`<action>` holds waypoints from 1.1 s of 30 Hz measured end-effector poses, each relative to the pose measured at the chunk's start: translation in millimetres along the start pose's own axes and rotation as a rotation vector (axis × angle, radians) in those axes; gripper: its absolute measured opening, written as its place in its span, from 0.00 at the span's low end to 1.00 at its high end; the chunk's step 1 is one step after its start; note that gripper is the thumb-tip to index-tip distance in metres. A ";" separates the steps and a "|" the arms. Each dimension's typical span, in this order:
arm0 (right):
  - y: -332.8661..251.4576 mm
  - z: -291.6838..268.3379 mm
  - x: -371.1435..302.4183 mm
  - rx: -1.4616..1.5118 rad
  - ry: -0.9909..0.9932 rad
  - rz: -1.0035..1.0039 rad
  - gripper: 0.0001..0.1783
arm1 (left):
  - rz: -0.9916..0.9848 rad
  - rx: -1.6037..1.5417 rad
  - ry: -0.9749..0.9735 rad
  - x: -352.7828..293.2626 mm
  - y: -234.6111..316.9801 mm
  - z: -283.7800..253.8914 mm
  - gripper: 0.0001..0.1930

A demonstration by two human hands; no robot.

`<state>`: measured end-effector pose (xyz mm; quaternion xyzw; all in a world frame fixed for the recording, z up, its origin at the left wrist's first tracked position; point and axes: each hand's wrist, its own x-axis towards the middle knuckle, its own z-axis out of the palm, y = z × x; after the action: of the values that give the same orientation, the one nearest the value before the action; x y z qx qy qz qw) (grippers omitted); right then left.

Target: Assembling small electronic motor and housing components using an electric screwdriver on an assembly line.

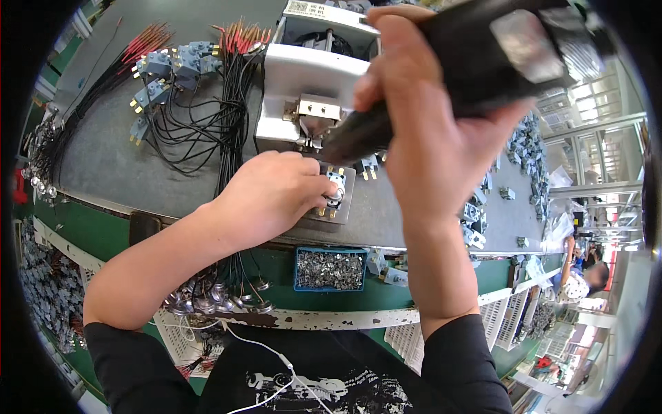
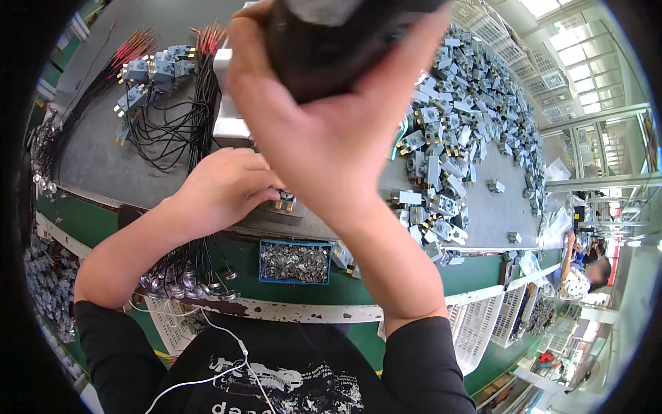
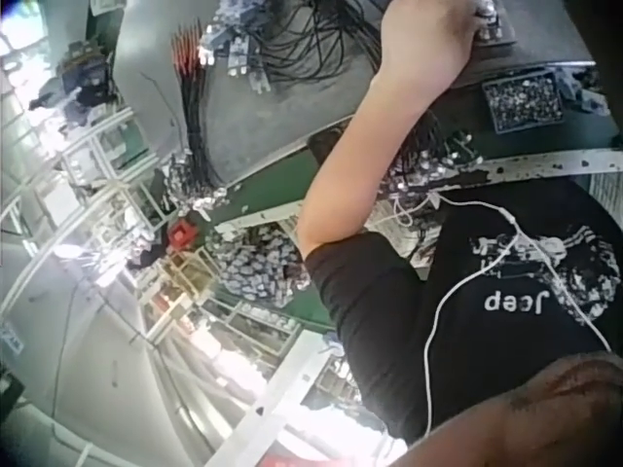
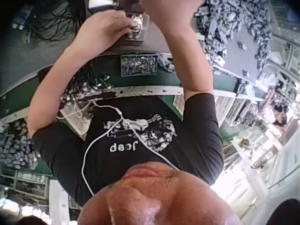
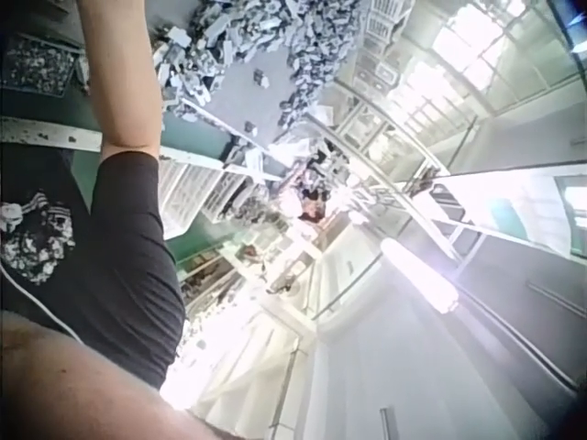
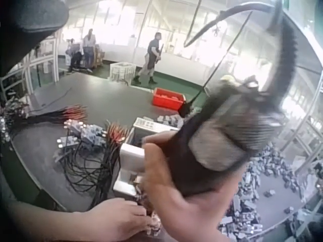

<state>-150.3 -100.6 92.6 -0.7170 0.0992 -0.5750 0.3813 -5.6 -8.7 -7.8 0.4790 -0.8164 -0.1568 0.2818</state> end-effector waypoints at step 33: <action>20.0 -28.5 -17.9 -0.200 -0.118 -0.047 0.25 | -0.094 -0.057 -0.085 7.5 5.5 -10.7 0.06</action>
<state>-175.7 -116.3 67.3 -0.7861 0.1164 -0.5280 0.2994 -5.7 -12.4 5.9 0.5014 -0.7994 -0.2133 0.2530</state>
